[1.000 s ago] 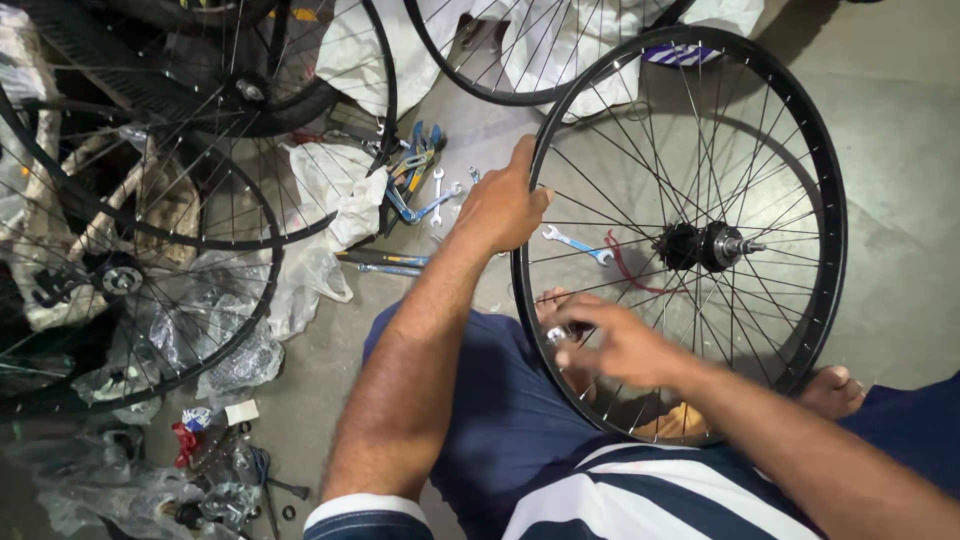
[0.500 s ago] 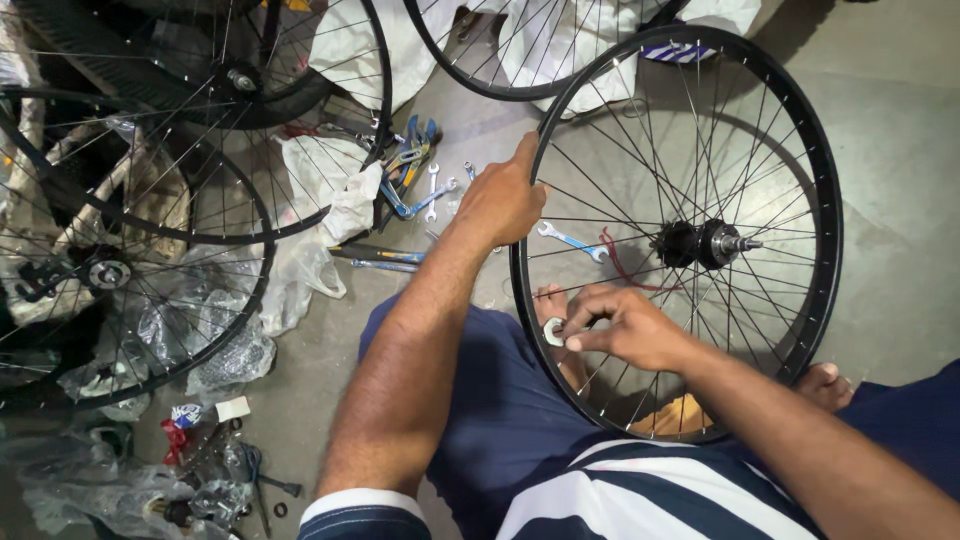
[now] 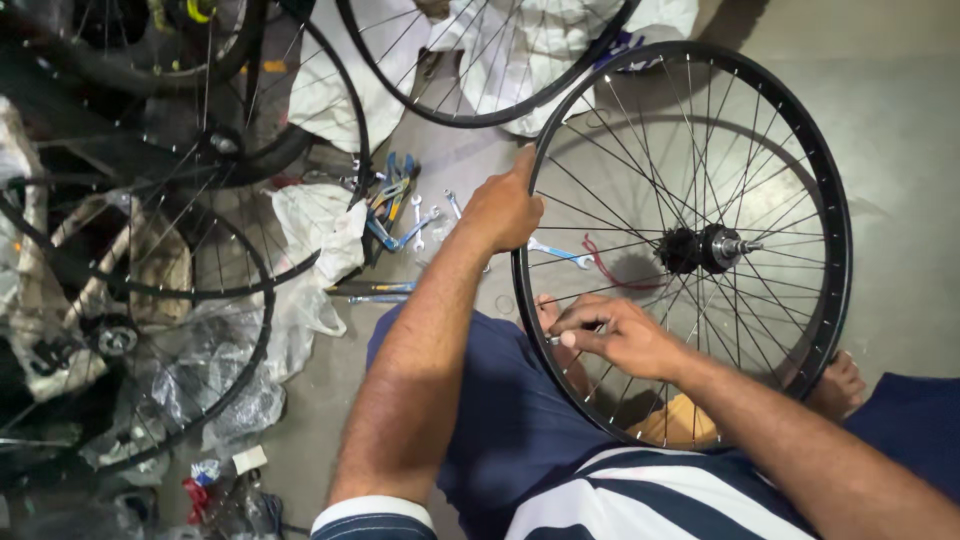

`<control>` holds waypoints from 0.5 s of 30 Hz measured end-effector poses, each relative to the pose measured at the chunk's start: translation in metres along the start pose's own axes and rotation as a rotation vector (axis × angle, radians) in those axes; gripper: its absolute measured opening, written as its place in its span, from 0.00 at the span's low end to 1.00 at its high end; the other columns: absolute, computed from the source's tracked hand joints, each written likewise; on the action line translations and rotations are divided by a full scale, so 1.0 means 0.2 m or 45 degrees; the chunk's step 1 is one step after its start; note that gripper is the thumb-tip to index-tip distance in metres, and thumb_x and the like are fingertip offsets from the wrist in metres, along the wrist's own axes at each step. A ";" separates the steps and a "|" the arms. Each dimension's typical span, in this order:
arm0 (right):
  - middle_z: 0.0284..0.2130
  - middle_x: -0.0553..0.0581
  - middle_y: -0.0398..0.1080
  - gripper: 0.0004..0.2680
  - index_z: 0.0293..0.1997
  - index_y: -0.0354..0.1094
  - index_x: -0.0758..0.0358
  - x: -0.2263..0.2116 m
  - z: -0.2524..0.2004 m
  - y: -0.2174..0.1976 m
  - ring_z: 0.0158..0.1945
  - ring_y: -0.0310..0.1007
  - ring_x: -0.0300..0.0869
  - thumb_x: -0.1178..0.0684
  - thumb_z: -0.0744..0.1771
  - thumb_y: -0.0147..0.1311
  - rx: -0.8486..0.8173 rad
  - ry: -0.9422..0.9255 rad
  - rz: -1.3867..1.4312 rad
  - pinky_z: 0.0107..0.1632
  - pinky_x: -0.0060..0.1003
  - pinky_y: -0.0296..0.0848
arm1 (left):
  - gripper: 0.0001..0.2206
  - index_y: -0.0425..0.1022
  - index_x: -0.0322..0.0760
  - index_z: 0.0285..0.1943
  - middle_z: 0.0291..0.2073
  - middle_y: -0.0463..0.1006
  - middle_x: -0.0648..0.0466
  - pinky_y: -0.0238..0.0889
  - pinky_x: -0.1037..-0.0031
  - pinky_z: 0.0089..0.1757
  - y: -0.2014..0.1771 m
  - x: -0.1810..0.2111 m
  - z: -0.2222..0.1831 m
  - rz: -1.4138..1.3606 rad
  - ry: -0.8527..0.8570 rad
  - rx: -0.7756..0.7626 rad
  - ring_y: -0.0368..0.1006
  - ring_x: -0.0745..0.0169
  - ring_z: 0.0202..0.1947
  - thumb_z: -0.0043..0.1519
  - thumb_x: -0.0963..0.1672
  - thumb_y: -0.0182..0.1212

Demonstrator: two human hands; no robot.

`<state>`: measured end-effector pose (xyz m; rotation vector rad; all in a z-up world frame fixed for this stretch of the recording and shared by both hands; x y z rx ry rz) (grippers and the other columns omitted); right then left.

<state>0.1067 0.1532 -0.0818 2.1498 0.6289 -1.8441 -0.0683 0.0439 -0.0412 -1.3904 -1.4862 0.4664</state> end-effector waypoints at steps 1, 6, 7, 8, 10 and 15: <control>0.39 0.53 0.79 0.09 0.44 0.80 0.61 0.02 0.00 -0.02 0.48 0.78 0.43 0.51 0.64 0.60 0.017 0.000 0.008 0.53 0.38 0.72 | 0.36 0.48 0.39 0.78 0.49 0.77 0.29 0.64 0.52 0.54 0.00 0.01 0.01 -0.001 0.015 -0.013 0.74 0.30 0.53 0.59 0.45 0.57; 0.35 0.56 0.78 0.09 0.36 0.78 0.62 0.06 0.01 -0.05 0.43 0.79 0.46 0.51 0.59 0.67 0.050 -0.056 -0.107 0.47 0.41 0.75 | 0.37 0.48 0.37 0.78 0.51 0.76 0.28 0.64 0.52 0.55 0.01 0.01 0.03 0.003 0.049 0.030 0.73 0.29 0.54 0.59 0.45 0.60; 0.35 0.56 0.78 0.09 0.36 0.78 0.62 0.06 0.01 -0.02 0.43 0.79 0.46 0.51 0.59 0.67 0.040 -0.061 -0.106 0.47 0.41 0.75 | 0.37 0.47 0.38 0.78 0.50 0.77 0.28 0.64 0.53 0.55 0.02 0.01 0.03 0.011 0.017 0.001 0.73 0.29 0.53 0.59 0.45 0.59; 0.37 0.57 0.77 0.10 0.41 0.75 0.61 0.08 0.01 0.01 0.44 0.78 0.48 0.52 0.59 0.66 0.094 0.025 -0.311 0.48 0.42 0.75 | 0.37 0.46 0.38 0.79 0.49 0.77 0.28 0.64 0.53 0.55 0.03 0.01 0.03 0.015 -0.014 -0.031 0.74 0.30 0.53 0.59 0.45 0.58; 0.39 0.58 0.75 0.13 0.46 0.71 0.60 0.08 0.01 0.05 0.46 0.77 0.50 0.53 0.60 0.64 0.142 0.106 -0.518 0.48 0.43 0.75 | 0.37 0.48 0.38 0.79 0.50 0.77 0.29 0.64 0.53 0.55 0.03 0.02 0.04 0.007 0.011 -0.004 0.74 0.30 0.53 0.59 0.45 0.59; 0.47 0.61 0.75 0.20 0.54 0.71 0.59 0.02 0.01 0.03 0.50 0.75 0.53 0.53 0.57 0.65 0.058 -0.105 -0.367 0.52 0.45 0.72 | 0.37 0.48 0.36 0.78 0.51 0.77 0.30 0.64 0.52 0.55 0.04 0.01 0.06 0.036 0.073 0.041 0.73 0.30 0.54 0.59 0.45 0.59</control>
Point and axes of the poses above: each hand's wrist, its own z-axis towards the middle knuckle, its own y-axis out of the palm, x = y × z, the point moved 7 cm from there along z, towards the middle knuckle
